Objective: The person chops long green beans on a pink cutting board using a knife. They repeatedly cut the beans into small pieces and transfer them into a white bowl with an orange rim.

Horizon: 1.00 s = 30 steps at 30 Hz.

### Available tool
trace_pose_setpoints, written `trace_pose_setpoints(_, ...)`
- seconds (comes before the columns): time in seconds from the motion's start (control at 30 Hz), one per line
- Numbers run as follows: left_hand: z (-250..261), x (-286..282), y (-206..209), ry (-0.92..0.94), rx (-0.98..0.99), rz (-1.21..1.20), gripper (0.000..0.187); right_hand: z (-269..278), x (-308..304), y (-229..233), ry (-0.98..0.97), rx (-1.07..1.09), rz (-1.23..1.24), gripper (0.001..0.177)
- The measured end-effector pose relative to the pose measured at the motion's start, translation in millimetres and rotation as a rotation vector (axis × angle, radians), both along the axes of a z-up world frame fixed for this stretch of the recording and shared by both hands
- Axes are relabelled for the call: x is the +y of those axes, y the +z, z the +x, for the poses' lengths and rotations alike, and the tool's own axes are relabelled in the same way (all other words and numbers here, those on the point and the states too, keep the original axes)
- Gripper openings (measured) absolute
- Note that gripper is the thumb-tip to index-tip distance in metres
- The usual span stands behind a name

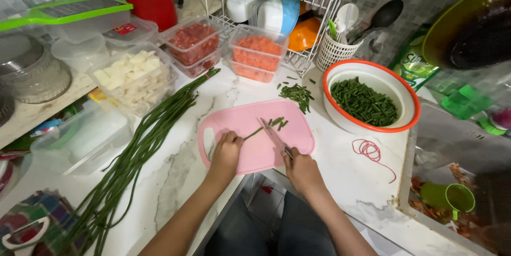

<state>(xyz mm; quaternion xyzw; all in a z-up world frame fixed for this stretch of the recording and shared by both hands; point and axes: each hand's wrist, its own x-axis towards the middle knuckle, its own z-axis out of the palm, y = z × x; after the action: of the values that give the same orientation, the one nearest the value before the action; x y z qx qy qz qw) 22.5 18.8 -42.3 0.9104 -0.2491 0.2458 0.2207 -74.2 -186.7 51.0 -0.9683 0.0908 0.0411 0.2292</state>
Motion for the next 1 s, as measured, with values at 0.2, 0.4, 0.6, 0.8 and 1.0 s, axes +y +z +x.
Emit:
trace_pose_setpoints(0.2,-1,-5,9,-0.08,-0.089,-0.01,0.011,3,13,-12,0.021,-0.001,-0.032,0.039)
trace_pose_setpoints(0.4,6,-11,4,-0.092,-0.113,0.043,0.013,2,31,-8,0.013,0.006,-0.11,0.04)
trace_pose_setpoints(0.6,-13,-9,28,-0.007,-0.127,0.124,0.012,1,34,-2,0.005,0.017,-0.06,0.04)
trace_pose_setpoints(0.8,-27,-4,22,0.211,-0.219,0.215,0.03,5,16,-14,-0.027,0.041,-0.009,0.044)
trace_pose_setpoints(1.0,-17,-9,11,0.137,-0.23,0.167,0.026,14,-7,-38,-0.042,0.039,-0.028,0.045)
